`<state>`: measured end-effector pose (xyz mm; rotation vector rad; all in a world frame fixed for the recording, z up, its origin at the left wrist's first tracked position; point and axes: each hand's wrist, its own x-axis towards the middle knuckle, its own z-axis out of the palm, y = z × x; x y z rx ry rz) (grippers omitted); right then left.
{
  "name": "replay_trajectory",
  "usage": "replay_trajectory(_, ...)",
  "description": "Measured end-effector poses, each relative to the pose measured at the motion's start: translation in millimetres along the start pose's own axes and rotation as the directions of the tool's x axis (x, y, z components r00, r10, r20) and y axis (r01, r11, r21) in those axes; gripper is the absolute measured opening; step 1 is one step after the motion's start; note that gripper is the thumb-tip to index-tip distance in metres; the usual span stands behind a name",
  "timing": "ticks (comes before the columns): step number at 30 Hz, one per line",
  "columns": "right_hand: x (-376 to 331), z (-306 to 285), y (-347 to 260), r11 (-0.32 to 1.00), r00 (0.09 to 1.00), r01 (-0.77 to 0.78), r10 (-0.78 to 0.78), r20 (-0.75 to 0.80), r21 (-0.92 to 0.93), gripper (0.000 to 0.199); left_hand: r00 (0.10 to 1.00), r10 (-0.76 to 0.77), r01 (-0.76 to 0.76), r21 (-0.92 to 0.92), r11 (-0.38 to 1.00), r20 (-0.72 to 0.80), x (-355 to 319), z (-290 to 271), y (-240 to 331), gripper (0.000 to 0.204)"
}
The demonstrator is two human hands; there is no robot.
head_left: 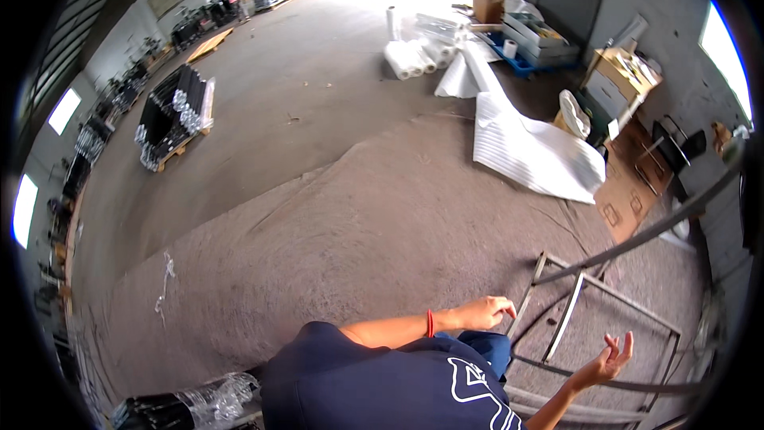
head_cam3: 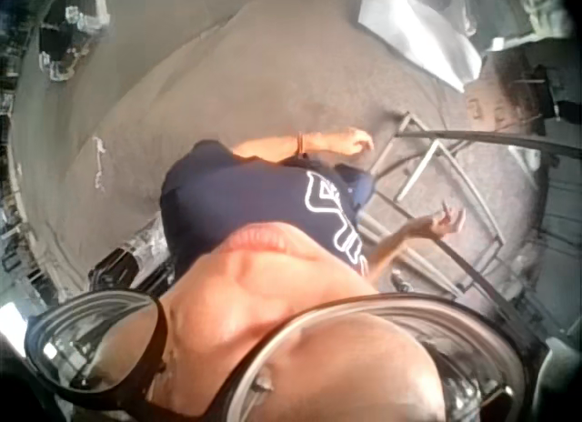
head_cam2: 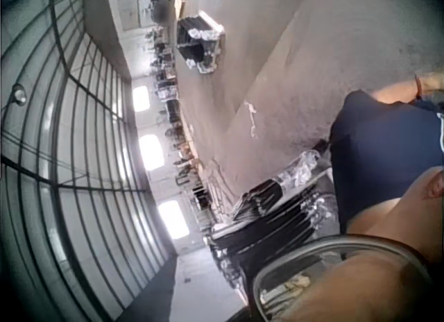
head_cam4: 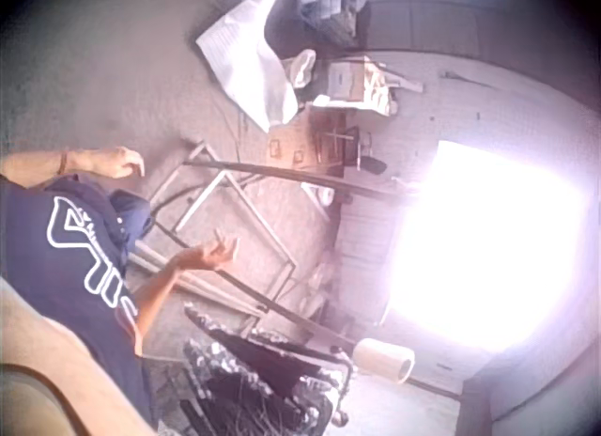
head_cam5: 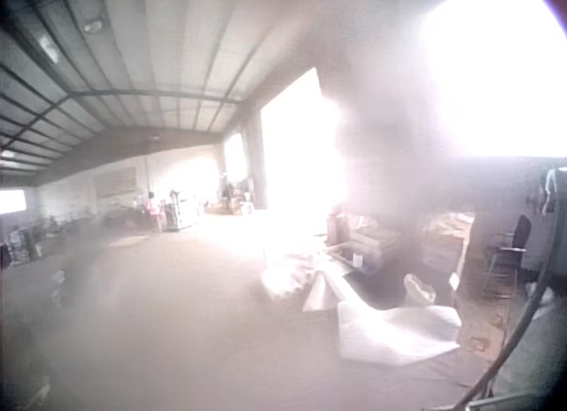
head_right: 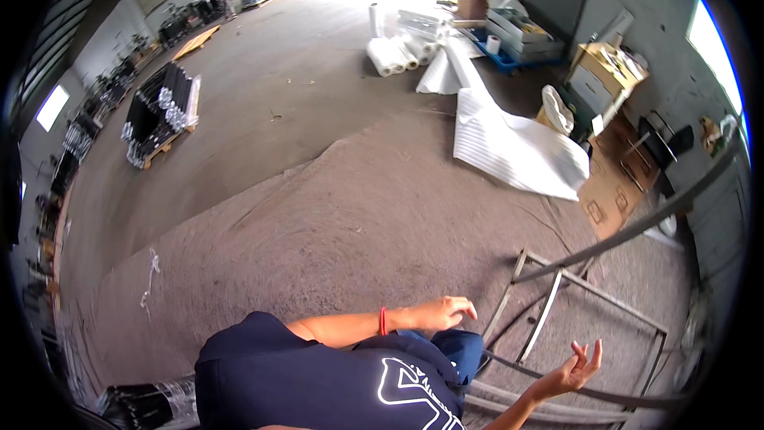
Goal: The person wraps long black metal rods with clear plastic wrap in a warehouse setting. They sit on the floor to wrap a bundle, then stand to wrap individual rods, applying labels, and finally stacking the wrapped items onto a pallet.
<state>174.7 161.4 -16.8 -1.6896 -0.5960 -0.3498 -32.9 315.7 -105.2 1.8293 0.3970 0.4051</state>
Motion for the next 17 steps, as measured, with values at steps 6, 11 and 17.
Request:
replay_trajectory(6, 22, 46, 39, 0.986, 0.987, -0.138, 0.129, 0.097, 0.089, 0.048, 0.996, -0.003, 0.004, 0.012, 1.0, -0.094, 29, -15, -8, 0.024)
replay_trajectory(11, 67, 93, 73, 0.97, 0.977, -0.181, 0.158, 0.143, 0.162, 0.048, 0.981, -0.047, 0.056, 0.038, 0.998, -0.188, 97, -34, -24, 0.024)
replay_trajectory(17, 113, 163, 107, 0.931, 0.918, -0.318, 0.255, 0.303, 0.179, 0.04, 0.992, -0.029, 0.045, 0.131, 0.99, -0.123, 187, -80, -4, 0.027)
